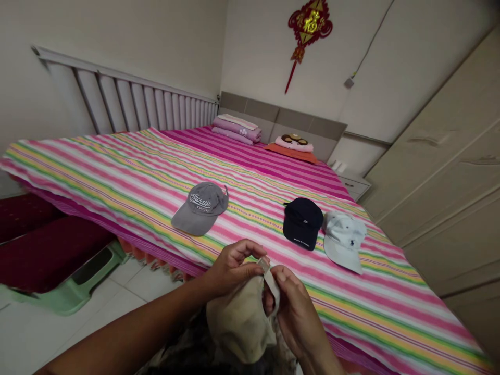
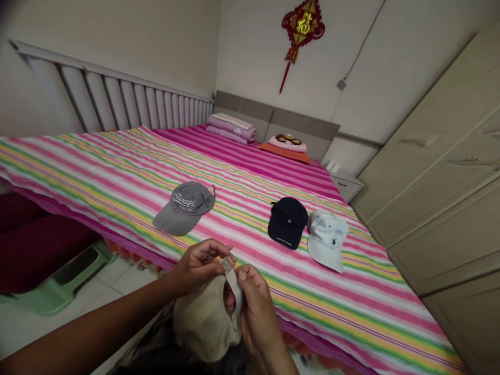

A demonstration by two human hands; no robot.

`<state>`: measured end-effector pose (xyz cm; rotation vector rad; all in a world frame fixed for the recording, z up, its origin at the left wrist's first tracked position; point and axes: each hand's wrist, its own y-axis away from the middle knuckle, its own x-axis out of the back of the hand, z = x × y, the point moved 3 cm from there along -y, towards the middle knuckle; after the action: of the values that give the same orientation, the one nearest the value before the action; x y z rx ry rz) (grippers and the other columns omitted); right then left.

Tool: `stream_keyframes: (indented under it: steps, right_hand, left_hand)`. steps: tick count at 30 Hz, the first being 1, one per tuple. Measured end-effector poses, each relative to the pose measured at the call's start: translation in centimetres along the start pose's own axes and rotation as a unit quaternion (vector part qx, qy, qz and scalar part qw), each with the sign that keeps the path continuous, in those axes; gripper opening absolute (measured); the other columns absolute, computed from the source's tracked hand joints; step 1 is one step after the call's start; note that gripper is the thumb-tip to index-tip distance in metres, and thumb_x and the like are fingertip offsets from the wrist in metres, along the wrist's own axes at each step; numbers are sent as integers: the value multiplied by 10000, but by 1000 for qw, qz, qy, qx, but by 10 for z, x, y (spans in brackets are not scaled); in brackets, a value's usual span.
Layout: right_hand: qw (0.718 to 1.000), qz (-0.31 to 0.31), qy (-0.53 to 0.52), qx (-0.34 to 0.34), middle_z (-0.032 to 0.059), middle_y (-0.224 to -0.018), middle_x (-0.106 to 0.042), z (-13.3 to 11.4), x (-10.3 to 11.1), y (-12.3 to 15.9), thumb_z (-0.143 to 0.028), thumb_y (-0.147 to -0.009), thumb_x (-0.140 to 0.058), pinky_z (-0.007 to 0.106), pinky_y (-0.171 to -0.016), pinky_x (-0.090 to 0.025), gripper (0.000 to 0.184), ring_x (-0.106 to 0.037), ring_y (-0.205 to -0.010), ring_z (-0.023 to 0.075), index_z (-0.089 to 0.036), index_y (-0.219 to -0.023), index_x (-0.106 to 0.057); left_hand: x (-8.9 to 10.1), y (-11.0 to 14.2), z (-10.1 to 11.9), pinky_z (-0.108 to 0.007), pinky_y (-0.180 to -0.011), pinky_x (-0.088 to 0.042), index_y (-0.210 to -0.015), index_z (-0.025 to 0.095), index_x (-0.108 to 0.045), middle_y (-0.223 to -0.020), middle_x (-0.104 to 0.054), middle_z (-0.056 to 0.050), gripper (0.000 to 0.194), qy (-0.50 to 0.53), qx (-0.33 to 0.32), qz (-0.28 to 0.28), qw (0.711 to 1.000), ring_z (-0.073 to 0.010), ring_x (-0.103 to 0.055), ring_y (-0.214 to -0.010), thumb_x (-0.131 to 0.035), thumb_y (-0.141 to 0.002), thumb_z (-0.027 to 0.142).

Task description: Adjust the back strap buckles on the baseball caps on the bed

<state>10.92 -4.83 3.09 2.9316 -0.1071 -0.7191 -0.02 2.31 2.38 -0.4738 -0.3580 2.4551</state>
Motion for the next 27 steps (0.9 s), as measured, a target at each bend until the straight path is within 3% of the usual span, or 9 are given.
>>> stream_keyframes:
  steps: [3,6,10,14,20,27]
  right_hand:
    - [999,7,32,2,-16,-508,-521,-1,5,1,-354,-703,-604,199,-472,-300,222,-423,-477,91,-172,-648,-489]
    - [998,19,57,6,-45,-448,-469,1,9,-1,-323,-678,-644,184,-453,-274,238,-367,-431,64,-163,-600,-486]
    - [999,15,43,-2,-58,-457,-466,5,10,-5,-343,-643,-680,174,-410,-226,260,-322,-385,38,-157,-614,-500]
    - [1000,14,26,-9,-53,-464,-497,5,9,-7,-331,-621,-706,171,-402,-219,281,-336,-370,35,-165,-632,-480]
    - [1000,-6,-23,-10,-77,-420,-443,2,6,-8,-305,-592,-729,169,-401,-214,315,-296,-363,29,-171,-588,-444]
    - [988,22,152,10,-39,-518,-518,-5,18,-11,-426,-660,-645,198,-439,-304,295,-407,-432,74,-178,-682,-485]
  left_hand:
    - [-1,-1,0,-272,-715,-433,-871,140,-537,-811,-618,-50,256,37,-9,14,999,-145,-579,-790,-666,-662,213]
    - [-3,-1,-2,-265,-713,-433,-914,150,-517,-827,-616,-47,269,57,-25,-1,998,-138,-575,-802,-648,-681,180]
    - [-7,1,-7,-254,-695,-433,-1018,168,-478,-848,-614,-48,365,78,-24,-35,996,-128,-579,-774,-638,-691,162]
    - [-7,0,-5,-251,-701,-437,-1031,167,-483,-842,-626,-51,403,80,-17,-23,996,-134,-588,-782,-653,-667,129]
    - [-9,-1,-1,-247,-683,-452,-964,161,-571,-826,-652,-46,380,102,48,-20,993,-135,-605,-741,-696,-607,132]
    - [-8,-3,-4,-240,-603,-451,-821,112,-638,-676,-662,-59,269,150,139,111,973,-121,-599,-595,-720,-575,185]
